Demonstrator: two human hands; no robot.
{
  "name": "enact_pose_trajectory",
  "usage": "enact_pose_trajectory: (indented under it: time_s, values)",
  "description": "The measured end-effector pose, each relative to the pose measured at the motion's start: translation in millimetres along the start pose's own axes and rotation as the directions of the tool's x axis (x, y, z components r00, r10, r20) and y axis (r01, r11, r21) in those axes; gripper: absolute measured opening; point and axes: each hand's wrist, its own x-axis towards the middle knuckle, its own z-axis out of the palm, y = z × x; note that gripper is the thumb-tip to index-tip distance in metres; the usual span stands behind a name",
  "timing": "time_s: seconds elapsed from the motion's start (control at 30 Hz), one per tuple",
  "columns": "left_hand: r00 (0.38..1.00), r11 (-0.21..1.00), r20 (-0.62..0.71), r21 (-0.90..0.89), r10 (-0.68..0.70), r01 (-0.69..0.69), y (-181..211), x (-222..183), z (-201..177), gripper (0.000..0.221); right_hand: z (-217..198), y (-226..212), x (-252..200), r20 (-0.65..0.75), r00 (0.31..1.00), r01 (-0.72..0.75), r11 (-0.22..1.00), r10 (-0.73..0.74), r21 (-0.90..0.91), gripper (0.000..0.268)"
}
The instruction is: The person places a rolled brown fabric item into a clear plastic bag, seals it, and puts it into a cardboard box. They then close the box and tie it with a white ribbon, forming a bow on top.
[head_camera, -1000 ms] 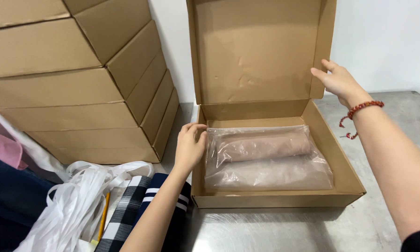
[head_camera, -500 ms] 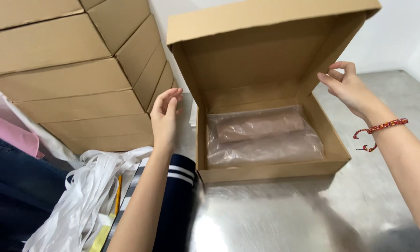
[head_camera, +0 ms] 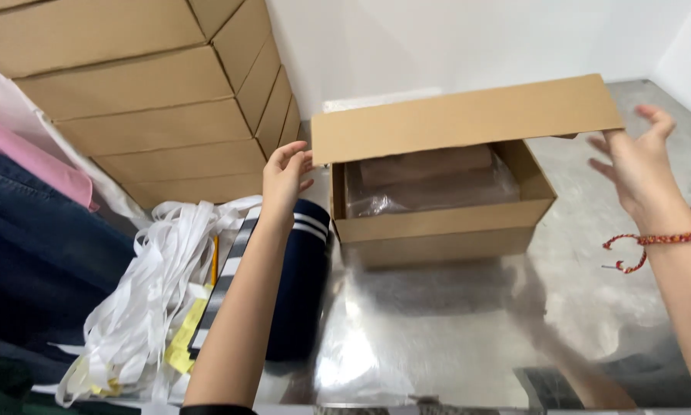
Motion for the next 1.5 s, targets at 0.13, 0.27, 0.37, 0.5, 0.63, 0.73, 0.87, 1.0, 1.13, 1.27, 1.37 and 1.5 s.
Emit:
enact_pose_trajectory:
  time_s: [0.13,0.27,0.37,0.5,0.63,0.73,0.87,1.0,1.13,1.27,1.37,1.5]
  values:
    - [0.997,0.992,-0.009,0.106,-0.072,0.072,-19,-8,-6,0.038,-12,4,-23,-0.02,0.939,0.332,0.92,-0.343,-0.206,0.101]
    - [0.996,0.996,0.033,0.04,-0.084,0.082,-33,-22,-4,0.046,-11,-3,-40,0.098,0.945,0.327,0.889,-0.312,-0.32,0.047]
    - [0.996,0.997,0.075,0.049,-0.056,0.052,-51,-25,1,0.051,-13,20,-41,0.125,0.98,0.18,0.96,-0.156,-0.213,0.036]
    - [0.985,0.993,0.137,0.077,-0.101,0.091,-53,-39,10,0.064,-15,64,-42,0.162,0.97,0.202,0.97,-0.179,-0.133,0.041]
    - [0.971,0.984,0.166,0.072,-0.172,0.162,-77,-31,9,0.074,-11,100,-39,0.204,0.972,0.133,0.989,-0.118,-0.06,0.038]
    - [0.968,0.971,0.161,0.175,-0.193,0.165,-85,-31,11,0.089,-8,119,-38,0.275,0.959,0.032,0.992,-0.063,0.118,0.038]
    - [0.957,0.971,0.167,0.045,-0.237,0.233,-92,-36,16,0.082,-7,104,-57,0.417,0.902,-0.258,0.918,0.117,0.301,0.042]
    - [0.942,0.949,0.128,-0.021,-0.31,0.315,-97,-35,22,0.076,-8,82,-67,0.505,0.828,-0.432,0.853,0.246,0.292,0.101]
    - [0.922,0.927,0.093,0.018,-0.375,0.375,-94,-32,31,0.073,-18,119,-42,0.729,0.496,-0.834,-0.023,-0.472,0.552,0.101]
    - [0.905,0.906,0.043,0.017,-0.423,0.422,-95,-28,35,0.067,11,79,-38,0.645,0.762,-0.547,0.589,0.056,0.595,0.067]
    - [0.904,0.904,0.024,-0.006,-0.427,0.427,-95,-17,38,0.068,33,65,-26,0.281,0.846,-0.498,0.86,0.453,0.115,0.081]
    - [0.904,0.903,0.001,0.043,-0.428,0.428,-91,-11,47,0.076,46,88,2,0.206,0.854,-0.51,0.848,0.478,0.146,0.074]
